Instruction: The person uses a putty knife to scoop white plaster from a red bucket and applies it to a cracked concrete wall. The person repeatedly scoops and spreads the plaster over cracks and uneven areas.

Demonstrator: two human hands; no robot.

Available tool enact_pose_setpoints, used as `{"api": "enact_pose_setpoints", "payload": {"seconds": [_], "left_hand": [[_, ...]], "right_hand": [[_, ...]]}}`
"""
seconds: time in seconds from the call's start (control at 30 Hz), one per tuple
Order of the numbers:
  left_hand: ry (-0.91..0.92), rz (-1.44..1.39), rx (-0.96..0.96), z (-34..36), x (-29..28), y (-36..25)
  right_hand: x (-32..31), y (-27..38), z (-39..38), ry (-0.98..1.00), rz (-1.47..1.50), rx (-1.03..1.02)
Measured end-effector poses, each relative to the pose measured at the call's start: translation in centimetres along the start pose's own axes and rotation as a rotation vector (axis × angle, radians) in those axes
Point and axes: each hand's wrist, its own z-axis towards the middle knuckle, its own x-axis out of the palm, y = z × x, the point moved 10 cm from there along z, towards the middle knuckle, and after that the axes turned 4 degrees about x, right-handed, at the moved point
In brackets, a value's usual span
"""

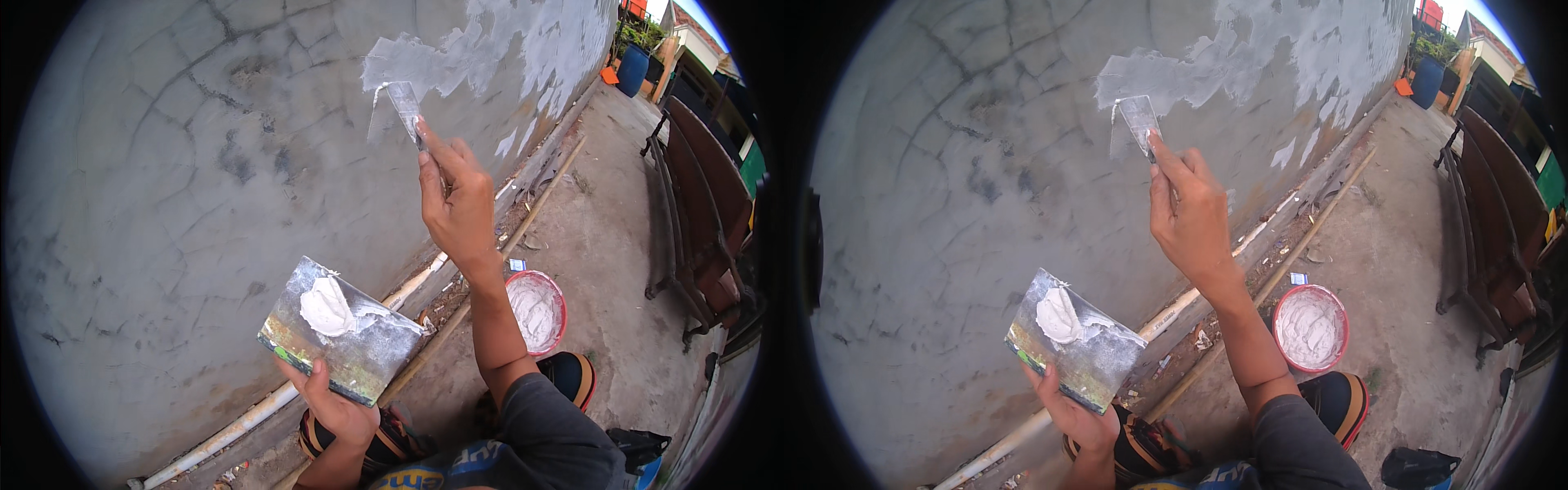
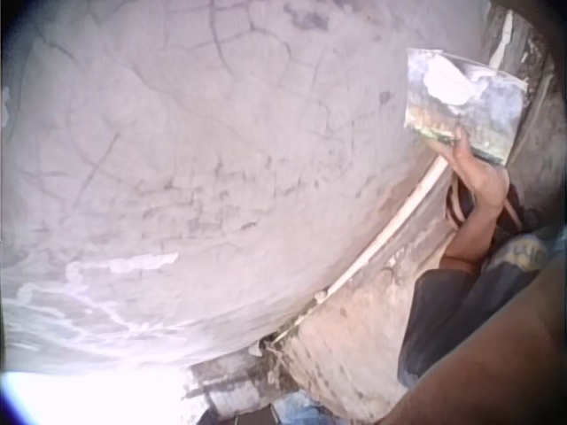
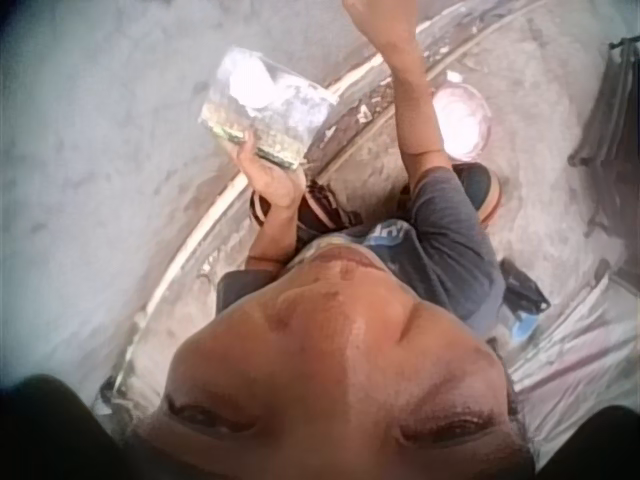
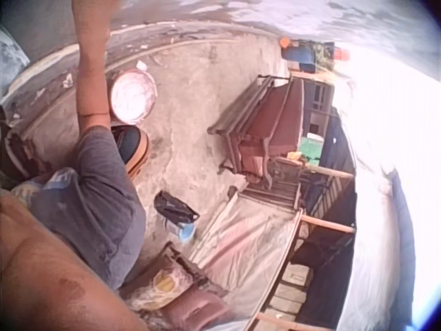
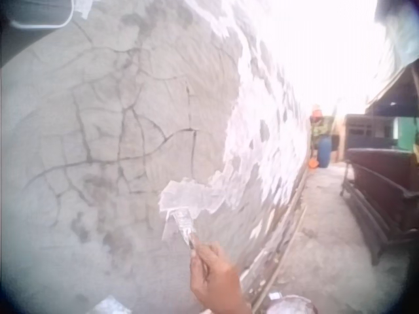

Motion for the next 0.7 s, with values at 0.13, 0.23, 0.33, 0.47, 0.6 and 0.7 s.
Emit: {"api": "enact_pose_setpoints", "payload": {"seconds": [0.13, 0.23, 0.33, 0.47, 0.6, 0.7], "left_hand": [[-0.017, 0.018, -0.035, -0.3, 0.2, 0.3], [-0.045, 0.003, -0.065, -0.4, 0.6, 0.3], [-0.038, 0.012, -0.078, -0.3, 0.6, 0.7], [-0.037, 0.005, -0.08, -0.4, 0.9, 1.0], [-0.017, 0.0, -0.08, -0.5, 1.3, 1.2], [0.001, 0.034, -0.041, -0.4, 1.1, 1.3]], "right_hand": [[-0.2, 0.4, 1.0, 0.017, -0.034, -0.057], [0.6, -0.5, 0.0, 0.088, -0.034, -0.041], [1.6, -2.1, -2.6, 0.168, 0.011, 0.009], [1.2, -2.9, -3.9, 0.225, 0.039, 0.079], [-1.3, -1.5, -0.6, 0.034, -0.007, -0.06], [-0.8, -1.3, 0.6, 0.01, 0.018, -0.111]]}}
